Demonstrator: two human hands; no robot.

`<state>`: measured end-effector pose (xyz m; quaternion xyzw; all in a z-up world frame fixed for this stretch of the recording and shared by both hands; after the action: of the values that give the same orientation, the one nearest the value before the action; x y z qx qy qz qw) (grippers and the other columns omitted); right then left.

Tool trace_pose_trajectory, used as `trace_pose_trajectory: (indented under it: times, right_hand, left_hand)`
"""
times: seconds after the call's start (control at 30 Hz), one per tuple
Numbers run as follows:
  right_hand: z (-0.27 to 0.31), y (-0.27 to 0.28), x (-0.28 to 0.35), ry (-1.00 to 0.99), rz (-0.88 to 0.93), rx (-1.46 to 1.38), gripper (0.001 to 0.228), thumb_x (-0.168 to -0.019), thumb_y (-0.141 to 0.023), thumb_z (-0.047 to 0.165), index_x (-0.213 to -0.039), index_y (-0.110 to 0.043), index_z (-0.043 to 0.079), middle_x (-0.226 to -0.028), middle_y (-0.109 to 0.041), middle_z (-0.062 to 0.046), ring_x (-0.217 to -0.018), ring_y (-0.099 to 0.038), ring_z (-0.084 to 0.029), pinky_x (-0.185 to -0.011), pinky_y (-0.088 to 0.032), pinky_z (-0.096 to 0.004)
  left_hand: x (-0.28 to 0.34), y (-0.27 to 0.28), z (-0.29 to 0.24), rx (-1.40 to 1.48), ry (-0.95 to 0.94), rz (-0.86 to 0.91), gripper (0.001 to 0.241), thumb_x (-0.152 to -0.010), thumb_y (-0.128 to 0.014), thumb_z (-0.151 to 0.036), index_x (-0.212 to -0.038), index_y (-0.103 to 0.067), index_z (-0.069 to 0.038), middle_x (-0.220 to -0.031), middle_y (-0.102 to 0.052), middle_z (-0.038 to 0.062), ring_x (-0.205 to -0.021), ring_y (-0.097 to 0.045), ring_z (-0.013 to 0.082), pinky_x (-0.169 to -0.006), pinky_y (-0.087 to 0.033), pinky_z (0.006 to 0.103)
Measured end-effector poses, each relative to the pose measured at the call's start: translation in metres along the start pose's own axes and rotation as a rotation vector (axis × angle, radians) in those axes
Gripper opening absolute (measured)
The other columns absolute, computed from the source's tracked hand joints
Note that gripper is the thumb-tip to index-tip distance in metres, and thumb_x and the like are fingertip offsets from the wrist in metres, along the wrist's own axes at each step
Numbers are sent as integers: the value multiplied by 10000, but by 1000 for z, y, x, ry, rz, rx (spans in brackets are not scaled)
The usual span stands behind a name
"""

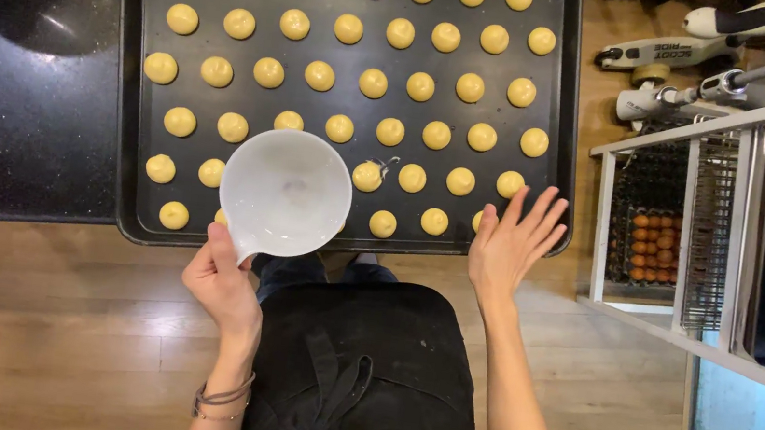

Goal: The recorder prepares cookies by piping dough onto trays, smoothing the tops with a spoon and water, and arranging the cookies on the trays.

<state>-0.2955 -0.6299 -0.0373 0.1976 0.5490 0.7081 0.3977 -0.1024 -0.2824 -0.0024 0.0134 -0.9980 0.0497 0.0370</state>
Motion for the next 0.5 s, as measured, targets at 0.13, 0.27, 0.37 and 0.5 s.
trace_pose_trajectory:
  times: [0.13,0.27,0.37,0.5]
  right_hand:
    - [2,23,5,-12,-48,-18,619,-1108,-438,351,-1586,-423,-41,-1708,-144,-276,-1584,-61,-472,-1264,-22,-622]
    - [-6,46,32,-51,-138,-146,551,-1109,-314,315,-1567,-484,61,-1732,-219,-196,-1621,-94,-432,-1311,-38,-614]
    - [5,37,45,28,-53,-108,520,-1095,-336,330,-1500,-552,86,-1710,-245,-204,-1605,-100,-444,-1297,-56,-615]
    - [14,20,48,90,36,-57,531,-1110,-400,368,-1514,-535,51,-1680,-232,-273,-1571,-96,-487,-1261,-68,-632]
  left_hand:
    - [7,-4,-9,-78,-19,13,535,-1132,-549,-352,-732,-611,-2,-671,-538,-16,-613,-422,54,-564,-293,241]
    - [9,-10,-12,-131,-6,41,510,-1117,-541,-348,-750,-644,-9,-641,-525,-32,-587,-414,42,-539,-288,238]
    - [10,-12,0,-102,39,55,476,-1101,-550,-327,-758,-652,-12,-630,-511,-45,-567,-395,33,-514,-267,234]
    - [14,-17,6,-65,61,88,473,-1105,-569,-300,-729,-608,-16,-640,-496,-56,-576,-385,29,-520,-258,231]
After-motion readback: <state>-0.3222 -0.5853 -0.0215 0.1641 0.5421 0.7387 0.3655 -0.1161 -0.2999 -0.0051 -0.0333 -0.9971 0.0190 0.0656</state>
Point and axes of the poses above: each hand's wrist, its own x-axis away from the middle knuckle, its own y-axis out of the back of the hand, z = x × y, the point moved 8 cm from there along -x, towards the middle knuckle
